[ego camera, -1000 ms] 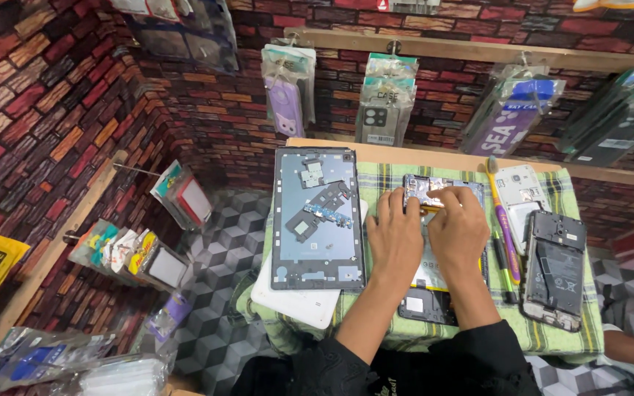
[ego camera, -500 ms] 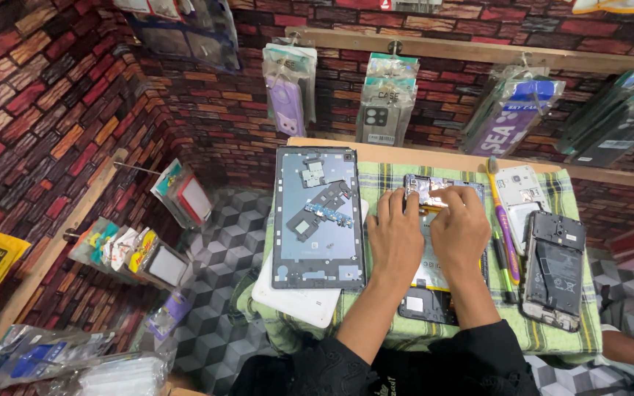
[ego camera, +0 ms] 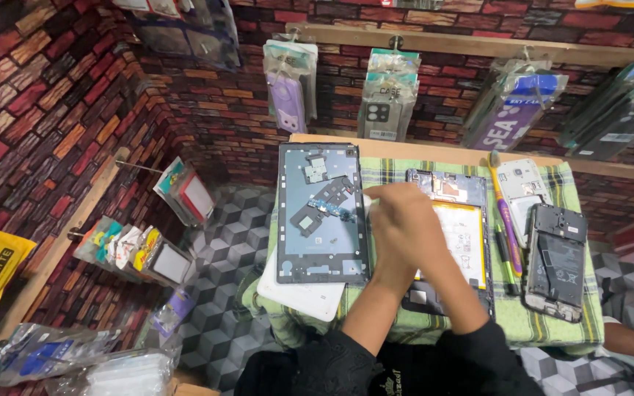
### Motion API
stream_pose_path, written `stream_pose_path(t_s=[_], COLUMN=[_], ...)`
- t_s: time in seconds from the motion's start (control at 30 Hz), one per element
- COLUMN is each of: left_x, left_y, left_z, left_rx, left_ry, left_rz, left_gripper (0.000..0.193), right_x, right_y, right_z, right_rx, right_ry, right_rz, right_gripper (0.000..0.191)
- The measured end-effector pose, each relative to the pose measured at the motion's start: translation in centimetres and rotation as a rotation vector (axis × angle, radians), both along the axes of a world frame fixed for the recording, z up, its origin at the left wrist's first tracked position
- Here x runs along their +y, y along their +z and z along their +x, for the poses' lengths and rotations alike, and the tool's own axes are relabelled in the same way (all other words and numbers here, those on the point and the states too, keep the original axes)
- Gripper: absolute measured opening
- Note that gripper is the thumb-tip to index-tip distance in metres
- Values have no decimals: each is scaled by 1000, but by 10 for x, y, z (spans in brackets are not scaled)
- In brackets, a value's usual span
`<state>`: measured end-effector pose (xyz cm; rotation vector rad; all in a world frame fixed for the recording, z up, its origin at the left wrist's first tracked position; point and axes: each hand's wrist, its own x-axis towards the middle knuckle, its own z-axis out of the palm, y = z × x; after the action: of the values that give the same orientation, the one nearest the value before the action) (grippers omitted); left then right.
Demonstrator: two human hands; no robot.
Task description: The person uses a yellow plastic pry tool to separate a ribbon cable from a smartphone motherboard. They then use a screwdriver to remove screws from the phone's frame and place them on the table. The person continues to disassemble the phone by removing additional components.
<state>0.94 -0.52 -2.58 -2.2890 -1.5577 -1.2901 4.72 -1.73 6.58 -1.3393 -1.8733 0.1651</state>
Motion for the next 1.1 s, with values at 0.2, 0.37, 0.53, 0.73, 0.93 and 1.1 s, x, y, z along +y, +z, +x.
stream_pose_path(t_s=[0.2,0.37,0.53,0.73,0.93,1.1], left_x=[14,19,31,13,6,2], left_y=[-12,-24,-40,-31,12,25], left_z=[10,17,24,11,-5,-6], left_rx=[167,51,32,-445,-221,-223], left_ry=[50,25,15,-251,-112,-70], left_rz=[-119,-157,-127,-64,-11,-59], left_gripper=[35,42,49,44,37,31], right_x=[-14,-9,-7,-11,-49,-103], right_y=[14,7,-2,-4,-16,-35], right_z=[-47,-45,-39,-26,29,82], right_rx=[-424,-319,-223,-77,294,234], right_ry=[-229,-152,-52,-65,-73,-228], right_rz=[100,1,116,182,287,130], right_gripper=[36,33,25,19,30,23])
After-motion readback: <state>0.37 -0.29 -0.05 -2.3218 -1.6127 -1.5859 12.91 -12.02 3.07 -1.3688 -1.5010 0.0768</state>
